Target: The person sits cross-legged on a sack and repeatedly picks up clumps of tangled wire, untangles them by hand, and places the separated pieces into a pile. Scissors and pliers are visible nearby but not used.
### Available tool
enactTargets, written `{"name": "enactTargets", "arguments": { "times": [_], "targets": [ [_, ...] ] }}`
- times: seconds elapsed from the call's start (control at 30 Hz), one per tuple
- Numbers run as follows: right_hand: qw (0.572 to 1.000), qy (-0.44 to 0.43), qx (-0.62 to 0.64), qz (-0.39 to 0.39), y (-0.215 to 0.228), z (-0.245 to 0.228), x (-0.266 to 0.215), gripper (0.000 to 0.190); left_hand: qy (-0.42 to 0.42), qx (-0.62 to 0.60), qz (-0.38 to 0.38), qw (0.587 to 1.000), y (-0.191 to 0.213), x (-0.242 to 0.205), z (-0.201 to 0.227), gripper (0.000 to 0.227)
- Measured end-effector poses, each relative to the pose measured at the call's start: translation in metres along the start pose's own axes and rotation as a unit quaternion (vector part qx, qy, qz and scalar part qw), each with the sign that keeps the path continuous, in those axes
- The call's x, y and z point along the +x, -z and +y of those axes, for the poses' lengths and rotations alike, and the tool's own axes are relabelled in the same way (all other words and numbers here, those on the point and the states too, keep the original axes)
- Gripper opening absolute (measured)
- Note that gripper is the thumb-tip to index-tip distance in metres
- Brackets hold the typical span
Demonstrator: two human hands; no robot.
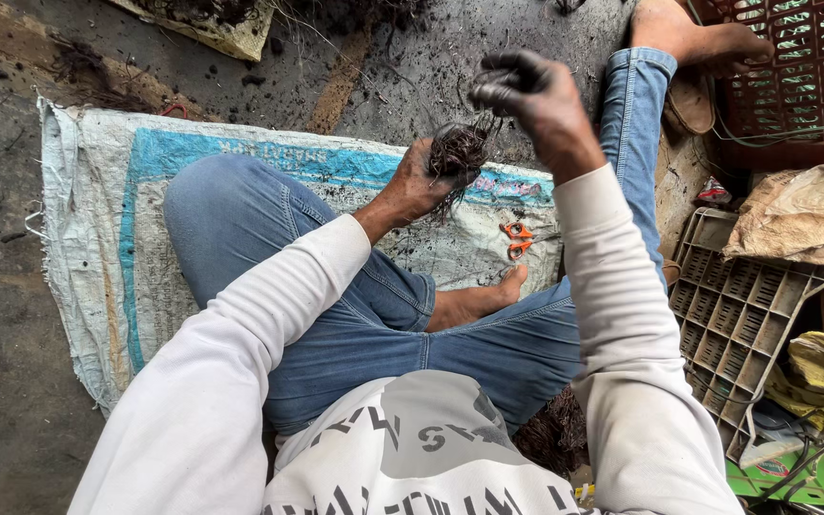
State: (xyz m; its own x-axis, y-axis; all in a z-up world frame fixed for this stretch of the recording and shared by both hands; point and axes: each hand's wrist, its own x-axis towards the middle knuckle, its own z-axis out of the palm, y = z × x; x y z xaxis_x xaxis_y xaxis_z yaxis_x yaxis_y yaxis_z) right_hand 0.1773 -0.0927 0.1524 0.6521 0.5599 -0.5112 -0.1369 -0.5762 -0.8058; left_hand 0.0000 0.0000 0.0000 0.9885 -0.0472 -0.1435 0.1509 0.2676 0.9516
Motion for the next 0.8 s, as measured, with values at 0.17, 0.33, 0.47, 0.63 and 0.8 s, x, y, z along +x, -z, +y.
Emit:
{"name": "enactTargets", "arguments": {
  "times": [0.17,0.33,0.47,0.63,0.8],
  "targets": [
    [0.981,0.112,0.147,0.053,0.008,-0.023,-0.032,0.051,0.045,-0.263,0.051,0.962,-0.006,0.000,0.022,0.054],
    [0.961,0.128,0.208,0.128,0.004,-0.012,-0.077,0.045,0.074,-0.431,0.125,0.890,-0.012,0.007,0.016,0.057],
    [0.935,0.153,0.286,0.142,-0.015,0.015,-0.104,0.040,0.032,-0.486,0.126,0.864,-0.009,0.008,0.013,0.042],
    [0.941,0.145,0.236,0.197,-0.067,0.053,-0.119,0.031,0.024,-0.528,0.117,0.841,-0.005,0.003,0.022,0.043],
    [0.946,0.193,-0.076,0.249,-0.106,0.061,-0.122,0.029,0.002,-0.524,0.045,0.851,-0.007,-0.009,0.026,0.051]
  ]
}}
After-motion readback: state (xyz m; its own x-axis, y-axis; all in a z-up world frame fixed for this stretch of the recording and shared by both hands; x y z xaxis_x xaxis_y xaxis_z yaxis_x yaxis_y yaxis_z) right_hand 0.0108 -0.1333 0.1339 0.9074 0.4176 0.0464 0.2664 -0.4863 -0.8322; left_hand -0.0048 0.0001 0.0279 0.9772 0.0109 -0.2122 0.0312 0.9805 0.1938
